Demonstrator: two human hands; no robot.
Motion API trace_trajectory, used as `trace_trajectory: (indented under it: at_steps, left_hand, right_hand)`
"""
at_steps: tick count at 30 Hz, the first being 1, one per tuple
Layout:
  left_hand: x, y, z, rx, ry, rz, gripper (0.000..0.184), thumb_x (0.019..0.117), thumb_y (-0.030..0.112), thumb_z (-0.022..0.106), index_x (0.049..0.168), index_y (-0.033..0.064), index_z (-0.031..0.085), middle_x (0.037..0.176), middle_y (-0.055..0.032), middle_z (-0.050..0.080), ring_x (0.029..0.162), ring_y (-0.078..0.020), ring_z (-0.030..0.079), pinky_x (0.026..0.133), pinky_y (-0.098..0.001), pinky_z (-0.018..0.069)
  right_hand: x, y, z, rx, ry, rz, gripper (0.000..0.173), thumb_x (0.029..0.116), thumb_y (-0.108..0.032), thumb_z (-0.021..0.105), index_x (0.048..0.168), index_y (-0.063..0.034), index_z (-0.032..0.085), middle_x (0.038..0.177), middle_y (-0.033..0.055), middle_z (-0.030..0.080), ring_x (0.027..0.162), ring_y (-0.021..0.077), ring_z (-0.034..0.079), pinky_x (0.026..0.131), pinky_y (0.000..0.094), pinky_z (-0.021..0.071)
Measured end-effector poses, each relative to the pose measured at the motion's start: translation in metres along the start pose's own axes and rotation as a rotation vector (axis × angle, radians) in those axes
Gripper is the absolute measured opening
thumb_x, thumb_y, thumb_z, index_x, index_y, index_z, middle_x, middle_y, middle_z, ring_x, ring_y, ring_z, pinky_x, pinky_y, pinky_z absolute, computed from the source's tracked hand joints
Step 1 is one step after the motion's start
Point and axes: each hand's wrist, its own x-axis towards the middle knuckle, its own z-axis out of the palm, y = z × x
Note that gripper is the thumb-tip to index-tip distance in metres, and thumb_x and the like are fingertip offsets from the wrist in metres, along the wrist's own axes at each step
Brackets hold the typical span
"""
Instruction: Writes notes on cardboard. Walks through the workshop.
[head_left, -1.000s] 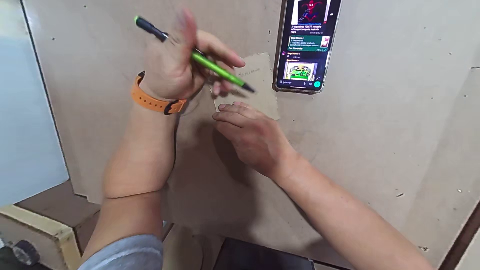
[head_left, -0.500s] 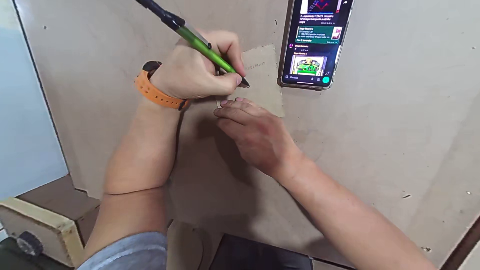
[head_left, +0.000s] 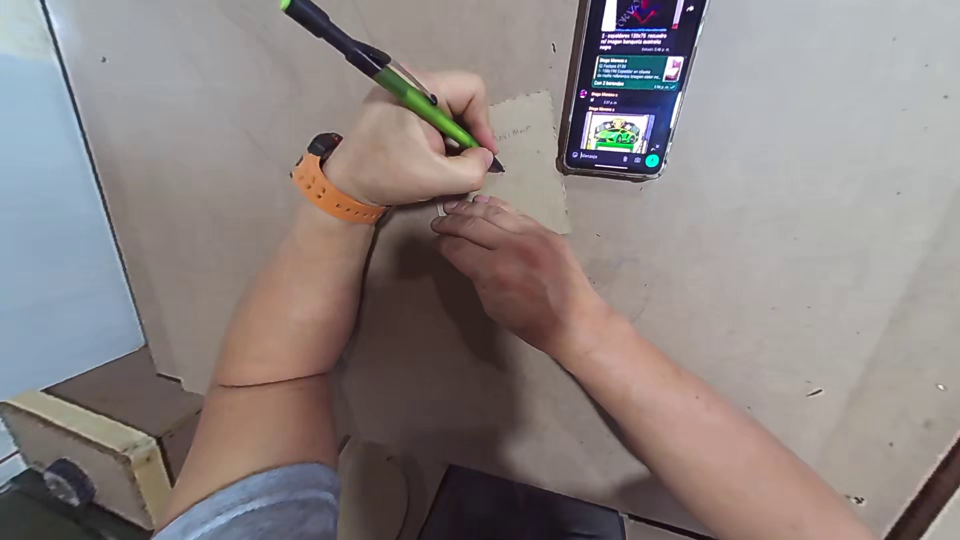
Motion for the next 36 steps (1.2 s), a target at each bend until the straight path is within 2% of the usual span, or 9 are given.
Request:
trace_trajectory:
  at_steps: [5, 8, 12, 18, 25, 29, 36]
  left_hand:
    - [0.0012, 0.0005, -0.0028, -0.015, -0.039, -0.007, 0.004, 0.0845, 0.013, 0.067, 0.085, 0.0096, 0.067, 0.081, -0.0001, 0.071, 0.065, -0.0041, 0.063, 0.053, -0.021, 0.05]
    - [0.001, 0.0005, -0.0007, -0.036, -0.017, -0.017, 0.005, 0.0855, 0.012, 0.068, 0.089, 0.0083, 0.067, 0.083, -0.0002, 0.071, 0.065, -0.0034, 0.063, 0.052, -0.0199, 0.0504]
    - [0.0015, 0.0027, -0.0004, 0.012, -0.012, -0.025, 0.004, 0.0849, 0.013, 0.069, 0.086, 0.0097, 0.069, 0.081, 0.0009, 0.071, 0.063, -0.0023, 0.062, 0.051, -0.0195, 0.0484]
    - [0.0022, 0.0023, 0.0, -0.02, -0.016, -0.034, 0.005, 0.0858, 0.013, 0.069, 0.088, 0.0089, 0.07, 0.081, 0.0001, 0.072, 0.064, -0.0036, 0.063, 0.053, -0.0206, 0.051]
    - [0.0028, 0.0047, 0.0035, 0.005, 0.013, -0.056, 0.006, 0.0851, 0.013, 0.07, 0.089, 0.0092, 0.07, 0.08, 0.0016, 0.071, 0.063, -0.0024, 0.062, 0.052, -0.0196, 0.0499]
    - [0.0012, 0.0031, 0.0027, -0.013, -0.001, -0.047, 0.007, 0.0863, 0.012, 0.071, 0.092, 0.0077, 0.07, 0.085, 0.0, 0.073, 0.068, -0.0031, 0.065, 0.056, -0.0195, 0.0532]
    - [0.0007, 0.0034, 0.0056, 0.032, 0.041, -0.034, 0.009, 0.0866, 0.015, 0.072, 0.092, 0.0085, 0.071, 0.083, 0.0013, 0.073, 0.067, -0.0021, 0.065, 0.057, -0.0192, 0.0534]
  right_hand:
    - [0.0004, 0.0004, 0.0, -0.006, -0.007, 0.0, 0.027, 0.102, -0.004, 0.051, 0.106, -0.0107, 0.077, 0.123, 0.0017, 0.074, 0.13, 0.0164, 0.062, 0.117, 0.0331, 0.0434]
    - [0.0004, 0.0002, -0.0006, -0.007, -0.011, 0.003, 0.027, 0.102, -0.004, 0.051, 0.106, -0.0104, 0.077, 0.124, 0.0018, 0.074, 0.13, 0.0161, 0.061, 0.118, 0.0331, 0.0429]
    - [0.0005, -0.0003, -0.0006, -0.006, -0.017, 0.006, 0.027, 0.1018, -0.003, 0.051, 0.105, -0.0102, 0.077, 0.124, 0.0019, 0.073, 0.131, 0.0163, 0.061, 0.118, 0.033, 0.0428]
    - [0.0003, 0.0002, -0.0004, 0.01, -0.003, 0.002, 0.026, 0.1021, -0.004, 0.052, 0.104, -0.0092, 0.077, 0.124, 0.0029, 0.074, 0.13, 0.017, 0.061, 0.118, 0.0342, 0.043]
    - [0.0006, 0.0002, -0.0006, -0.006, -0.003, 0.0, 0.027, 0.1022, -0.003, 0.051, 0.106, -0.0099, 0.077, 0.124, 0.0028, 0.074, 0.13, 0.0173, 0.062, 0.118, 0.0341, 0.0431]
    - [0.0007, -0.0003, -0.0003, 0.003, -0.005, 0.005, 0.027, 0.102, -0.003, 0.051, 0.105, -0.0097, 0.077, 0.123, 0.0026, 0.074, 0.13, 0.0168, 0.062, 0.118, 0.0344, 0.0433]
    - [0.0014, 0.0, 0.0001, -0.002, -0.005, 0.009, 0.028, 0.1015, -0.003, 0.051, 0.105, -0.0107, 0.077, 0.122, 0.0013, 0.074, 0.13, 0.016, 0.061, 0.118, 0.0332, 0.0431]
